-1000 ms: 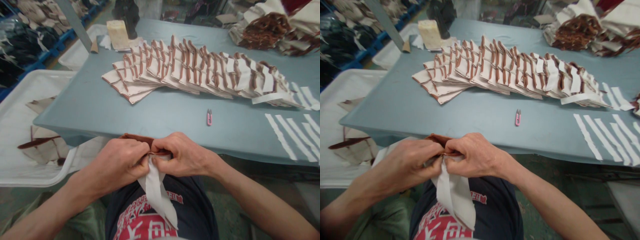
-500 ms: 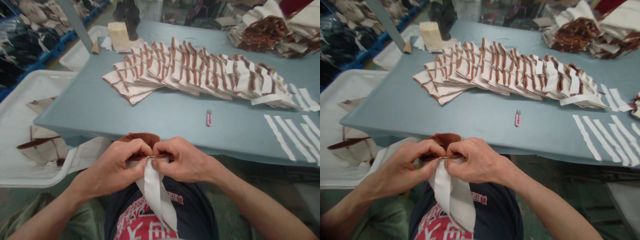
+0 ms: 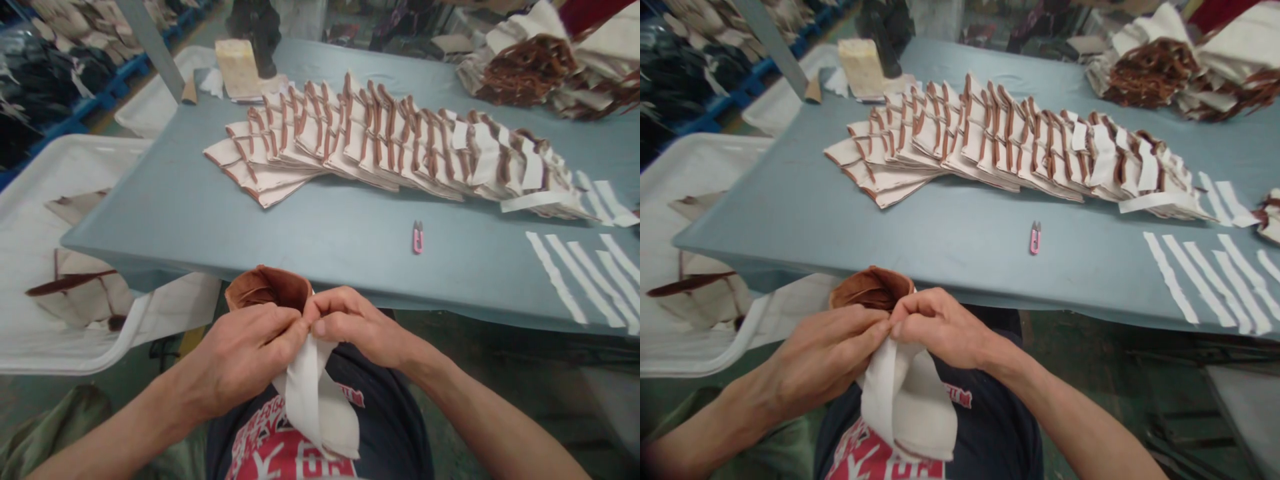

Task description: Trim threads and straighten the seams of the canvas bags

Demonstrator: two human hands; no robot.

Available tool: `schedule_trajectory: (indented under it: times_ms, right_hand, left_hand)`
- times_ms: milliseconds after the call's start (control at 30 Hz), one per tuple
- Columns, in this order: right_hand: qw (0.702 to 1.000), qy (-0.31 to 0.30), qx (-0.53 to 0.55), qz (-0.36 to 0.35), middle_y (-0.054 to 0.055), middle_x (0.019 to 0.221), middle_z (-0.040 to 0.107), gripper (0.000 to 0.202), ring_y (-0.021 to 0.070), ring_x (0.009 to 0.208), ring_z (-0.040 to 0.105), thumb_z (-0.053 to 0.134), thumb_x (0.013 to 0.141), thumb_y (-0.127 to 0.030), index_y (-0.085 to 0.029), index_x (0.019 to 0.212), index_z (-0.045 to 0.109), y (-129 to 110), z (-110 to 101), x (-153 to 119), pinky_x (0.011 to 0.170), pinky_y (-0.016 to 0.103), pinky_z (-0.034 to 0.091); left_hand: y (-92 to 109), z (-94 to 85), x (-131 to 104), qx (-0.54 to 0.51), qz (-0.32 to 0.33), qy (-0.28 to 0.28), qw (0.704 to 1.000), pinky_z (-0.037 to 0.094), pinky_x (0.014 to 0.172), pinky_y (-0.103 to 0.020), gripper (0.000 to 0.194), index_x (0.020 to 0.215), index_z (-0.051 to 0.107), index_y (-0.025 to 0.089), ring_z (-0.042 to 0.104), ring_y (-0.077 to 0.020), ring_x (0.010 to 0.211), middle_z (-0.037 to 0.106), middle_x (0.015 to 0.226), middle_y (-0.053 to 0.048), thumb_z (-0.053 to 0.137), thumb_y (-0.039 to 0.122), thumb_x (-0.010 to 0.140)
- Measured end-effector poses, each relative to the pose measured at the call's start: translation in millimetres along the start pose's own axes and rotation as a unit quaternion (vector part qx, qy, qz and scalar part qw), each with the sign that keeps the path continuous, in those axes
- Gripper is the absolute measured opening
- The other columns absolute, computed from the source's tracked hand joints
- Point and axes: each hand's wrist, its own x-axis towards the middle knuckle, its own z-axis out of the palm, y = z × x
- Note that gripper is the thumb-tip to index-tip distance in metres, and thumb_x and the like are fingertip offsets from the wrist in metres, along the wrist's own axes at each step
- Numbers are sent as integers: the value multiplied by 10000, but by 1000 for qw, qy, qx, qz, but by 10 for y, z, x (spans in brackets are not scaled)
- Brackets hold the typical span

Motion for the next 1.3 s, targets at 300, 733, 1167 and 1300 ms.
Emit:
schedule_trajectory:
  times_ms: [300,733,1167,1300]
  right_hand:
    - [960,98,-232,-118,-60,608,475,48,90,548,391,523,712,-174,-193,680,553,-87,110,-121,519,219,287]
    - [713,123,-604,-334,4,709,683,236,145,593,541,528,1007,-133,-161,818,666,-180,207,-402,588,312,348]
    - [844,47,-433,-311,12,710,625,414,147,661,568,386,1100,-391,-199,781,569,66,-51,-359,622,286,382]
    - [864,70,-370,-333,0,677,541,523,137,624,508,280,1136,-479,-212,744,500,178,-12,-291,598,274,374]
  left_hand:
    - [130,-175,52,-115,-109,26,987,563,810,-267,305,1242,575,234,746,-181,922,776,1063,-26,561,117,960]
    - [-54,-455,448,-324,-161,-245,899,274,526,-258,339,667,491,191,392,-93,562,405,596,81,620,286,966]
    - [551,-69,140,-226,-91,-35,969,263,522,-286,301,662,250,213,345,-86,497,333,552,80,424,23,816]
    - [496,-50,96,-244,-106,-23,964,234,500,-287,336,691,227,220,323,-85,487,271,572,84,458,42,857]
